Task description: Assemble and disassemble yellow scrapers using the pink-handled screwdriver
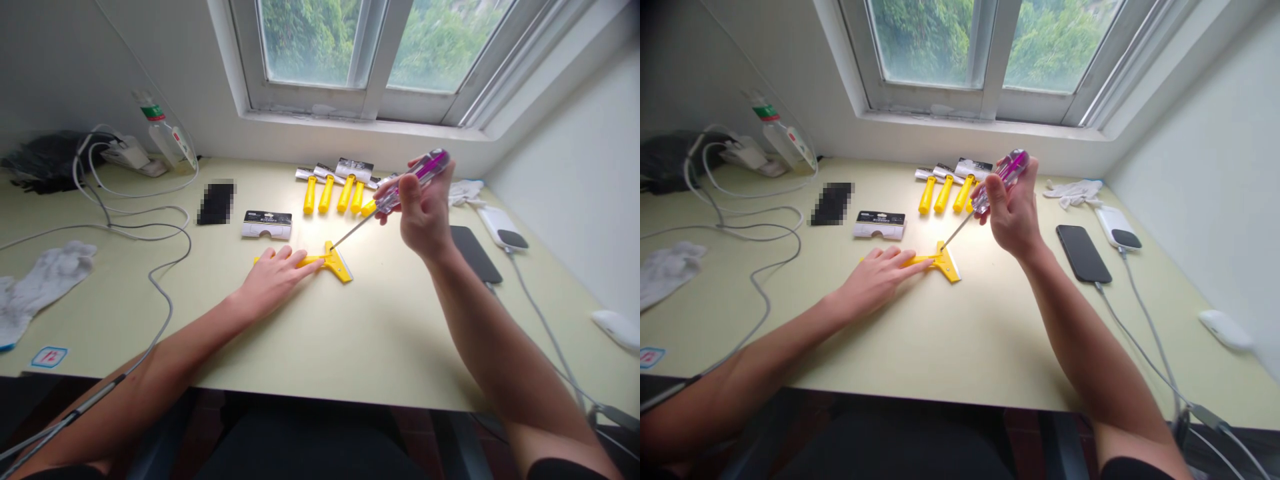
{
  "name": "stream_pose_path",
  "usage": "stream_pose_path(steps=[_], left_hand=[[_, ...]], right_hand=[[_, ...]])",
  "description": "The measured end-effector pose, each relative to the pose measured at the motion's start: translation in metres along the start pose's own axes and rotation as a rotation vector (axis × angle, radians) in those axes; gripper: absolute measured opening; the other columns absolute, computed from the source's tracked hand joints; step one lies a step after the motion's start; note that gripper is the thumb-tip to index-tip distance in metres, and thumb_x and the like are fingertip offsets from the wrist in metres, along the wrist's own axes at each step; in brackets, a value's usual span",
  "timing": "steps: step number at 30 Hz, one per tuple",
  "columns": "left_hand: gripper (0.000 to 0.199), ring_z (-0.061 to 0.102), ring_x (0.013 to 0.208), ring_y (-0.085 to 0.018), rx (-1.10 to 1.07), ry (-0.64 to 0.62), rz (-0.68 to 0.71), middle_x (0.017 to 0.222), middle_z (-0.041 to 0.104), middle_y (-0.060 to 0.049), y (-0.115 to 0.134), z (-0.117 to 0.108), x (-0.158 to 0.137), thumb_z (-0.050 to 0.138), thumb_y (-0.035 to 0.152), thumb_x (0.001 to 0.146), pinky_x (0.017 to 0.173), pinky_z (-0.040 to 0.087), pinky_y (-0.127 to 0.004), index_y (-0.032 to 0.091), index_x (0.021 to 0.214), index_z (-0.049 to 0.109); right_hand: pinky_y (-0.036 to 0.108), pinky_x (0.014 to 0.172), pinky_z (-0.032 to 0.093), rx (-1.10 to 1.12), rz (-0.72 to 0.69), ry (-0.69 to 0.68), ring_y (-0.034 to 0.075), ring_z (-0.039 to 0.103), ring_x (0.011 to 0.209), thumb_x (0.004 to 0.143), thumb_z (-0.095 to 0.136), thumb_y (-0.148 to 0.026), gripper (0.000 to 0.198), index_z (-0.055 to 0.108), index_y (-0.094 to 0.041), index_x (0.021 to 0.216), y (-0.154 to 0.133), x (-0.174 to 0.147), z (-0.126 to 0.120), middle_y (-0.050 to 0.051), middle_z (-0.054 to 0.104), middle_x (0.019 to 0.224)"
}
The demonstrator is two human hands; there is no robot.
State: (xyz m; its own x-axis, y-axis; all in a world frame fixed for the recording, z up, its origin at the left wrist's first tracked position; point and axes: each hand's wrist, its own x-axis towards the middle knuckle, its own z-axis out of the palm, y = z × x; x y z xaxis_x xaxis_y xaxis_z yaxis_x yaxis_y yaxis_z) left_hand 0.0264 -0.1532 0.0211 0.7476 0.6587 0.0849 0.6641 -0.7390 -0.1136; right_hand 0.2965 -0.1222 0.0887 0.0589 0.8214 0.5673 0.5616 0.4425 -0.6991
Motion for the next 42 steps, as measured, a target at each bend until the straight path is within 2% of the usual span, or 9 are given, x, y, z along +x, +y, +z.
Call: stream_pose_path(steps=[6,12,16,22,27,32,35,38,42], left_hand=[[0.061,0.052,0.101,-0.024,-0.011,0.005,0.001,0.12,0.06,-0.005,-0.001,0.002,0.0,0.037,0.005,0.092,0.078,0.036,-0.035,0.037,0.143,0.043],[0.053,0.053,0.103,-0.025,-0.07,0.032,0.011,0.115,0.06,-0.007,0.004,0.002,0.007,0.048,0.009,0.087,0.08,0.04,-0.035,0.03,0.135,0.052],[0.021,0.055,0.1,-0.024,-0.103,0.092,0.07,0.111,0.062,-0.008,0.011,0.005,0.026,0.046,0.024,0.097,0.078,0.044,-0.034,0.02,0.109,0.062],[0.024,0.056,0.091,-0.021,-0.072,0.123,0.153,0.099,0.066,-0.007,0.007,0.015,0.044,0.04,0.011,0.097,0.074,0.045,-0.032,0.018,0.095,0.064],[0.027,0.056,0.096,-0.021,-0.102,0.178,0.192,0.105,0.068,-0.007,0.001,0.021,0.041,0.039,0.011,0.097,0.08,0.048,-0.033,0.017,0.097,0.065],[0.029,0.057,0.097,-0.021,-0.142,0.189,0.202,0.104,0.068,-0.009,0.001,0.022,0.039,0.039,0.011,0.096,0.081,0.049,-0.034,0.018,0.096,0.067],[0.028,0.058,0.096,-0.021,-0.18,0.19,0.171,0.101,0.069,-0.01,0.003,0.021,0.038,0.04,0.011,0.095,0.079,0.049,-0.033,0.018,0.095,0.067],[0.026,0.058,0.095,-0.021,-0.182,0.193,0.161,0.101,0.069,-0.01,0.005,0.02,0.037,0.041,0.011,0.095,0.076,0.048,-0.033,0.017,0.093,0.066],[0.026,0.058,0.095,-0.021,-0.124,0.184,0.19,0.103,0.07,-0.009,0.003,0.02,0.036,0.039,0.011,0.096,0.076,0.046,-0.033,0.016,0.09,0.064]], right_hand=[[0.035,0.056,0.052,-0.093,0.041,-0.031,0.019,0.07,0.067,0.097,0.03,-0.063,0.049,0.032,-0.028,0.131,0.006,0.002,-0.001,0.009,0.071,0.099],[0.041,0.07,0.057,-0.158,-0.052,-0.163,0.023,0.07,0.085,0.092,0.045,-0.062,0.049,0.045,-0.025,0.124,-0.018,0.003,-0.02,0.008,0.07,0.106],[0.04,0.076,0.055,-0.287,-0.153,-0.117,0.023,0.069,0.085,0.088,0.058,-0.05,0.05,0.047,-0.024,0.129,-0.043,0.007,-0.025,0.006,0.07,0.099],[0.038,0.077,0.052,-0.49,-0.134,0.015,0.024,0.066,0.082,0.096,0.046,-0.049,0.036,0.061,-0.019,0.11,-0.062,0.011,-0.035,0.004,0.065,0.077],[0.033,0.075,0.051,-0.388,-0.161,-0.226,0.018,0.064,0.082,0.099,0.041,-0.039,0.031,0.055,-0.025,0.122,-0.059,0.008,-0.045,0.001,0.066,0.093],[0.036,0.075,0.051,-0.526,-0.083,0.026,0.021,0.065,0.082,0.099,0.039,-0.05,0.04,0.056,-0.019,0.116,-0.053,0.011,-0.038,0.005,0.067,0.086],[0.038,0.08,0.05,-0.545,-0.201,-0.044,0.022,0.065,0.086,0.097,0.045,-0.039,0.027,0.06,-0.02,0.109,-0.055,0.01,-0.043,0.007,0.068,0.092],[0.036,0.08,0.051,-0.368,-0.313,-0.193,0.02,0.064,0.09,0.095,0.046,-0.029,0.025,0.06,-0.022,0.115,-0.057,0.006,-0.05,0.007,0.068,0.107],[0.036,0.075,0.049,-0.479,-0.205,-0.033,0.02,0.065,0.076,0.099,0.04,-0.044,0.037,0.06,-0.02,0.117,-0.057,0.004,-0.046,0.008,0.069,0.091]])
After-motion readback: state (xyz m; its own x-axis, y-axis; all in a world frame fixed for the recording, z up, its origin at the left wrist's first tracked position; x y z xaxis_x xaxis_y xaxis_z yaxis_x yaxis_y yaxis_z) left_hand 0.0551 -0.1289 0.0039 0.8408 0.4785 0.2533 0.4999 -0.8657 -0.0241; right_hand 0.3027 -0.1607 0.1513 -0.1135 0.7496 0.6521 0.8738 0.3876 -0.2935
